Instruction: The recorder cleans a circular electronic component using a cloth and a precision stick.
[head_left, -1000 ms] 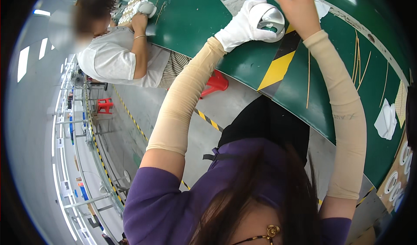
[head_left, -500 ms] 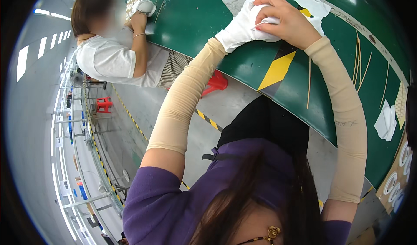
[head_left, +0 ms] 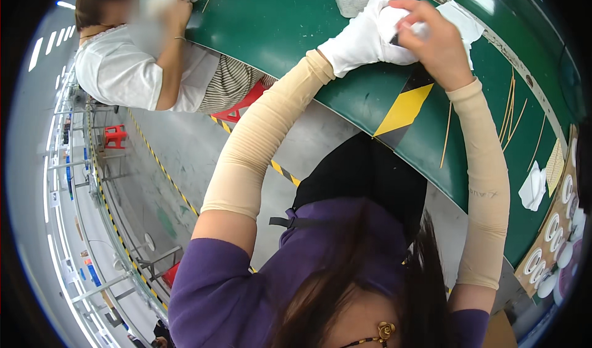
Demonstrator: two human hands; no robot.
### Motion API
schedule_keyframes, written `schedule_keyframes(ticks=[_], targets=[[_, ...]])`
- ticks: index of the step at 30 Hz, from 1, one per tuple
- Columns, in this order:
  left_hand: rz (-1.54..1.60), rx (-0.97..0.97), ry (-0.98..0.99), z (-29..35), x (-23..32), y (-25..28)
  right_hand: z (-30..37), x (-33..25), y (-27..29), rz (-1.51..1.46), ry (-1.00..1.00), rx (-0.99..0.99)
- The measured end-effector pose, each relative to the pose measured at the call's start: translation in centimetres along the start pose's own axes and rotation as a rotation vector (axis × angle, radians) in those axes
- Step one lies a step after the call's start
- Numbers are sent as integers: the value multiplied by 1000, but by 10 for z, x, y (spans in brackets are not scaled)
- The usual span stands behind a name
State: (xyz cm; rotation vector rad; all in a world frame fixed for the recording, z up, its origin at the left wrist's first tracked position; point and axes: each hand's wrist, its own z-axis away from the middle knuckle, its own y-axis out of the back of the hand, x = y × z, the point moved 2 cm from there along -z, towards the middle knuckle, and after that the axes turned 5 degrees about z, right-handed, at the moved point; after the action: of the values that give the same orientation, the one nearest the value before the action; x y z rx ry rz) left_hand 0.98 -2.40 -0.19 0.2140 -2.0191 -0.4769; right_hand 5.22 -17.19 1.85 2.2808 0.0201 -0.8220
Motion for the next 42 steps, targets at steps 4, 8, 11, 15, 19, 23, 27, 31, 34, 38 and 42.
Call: schedule_keyframes(ticks=[4,8,11,15,19,23,27,31,34,38,42], targets=[[-330,-8,-141,-1,5,-2,0,12,5,-79,-137,57],[-80,-24,-99,-1,-3,3,2,-2,3,-17,109,50],[-157,-48,-131,-3,-2,4,0,-7,4,37,59,-13],[-98,-61,-84,-3,3,3,0,4,9,-69,-29,-19],[-127,-17,-125,1,-6,2,-2,-6,4,-54,38,-18],[-116,59,-186,0,-12,2,-2,-14,2,82,58,-22],[-218,79,-271,0,-12,0,-8,-8,14,-3,-99,-72],[-230,38,-219,0,-13,2,-11,-10,14,-68,-59,-117],[-68,45,-118,5,-7,5,-13,-15,14,152,28,-210],[-59,100,-148,8,-9,5,-21,-10,22,131,45,-234],[-172,83,-217,7,-12,4,-26,-15,22,113,79,-281]])
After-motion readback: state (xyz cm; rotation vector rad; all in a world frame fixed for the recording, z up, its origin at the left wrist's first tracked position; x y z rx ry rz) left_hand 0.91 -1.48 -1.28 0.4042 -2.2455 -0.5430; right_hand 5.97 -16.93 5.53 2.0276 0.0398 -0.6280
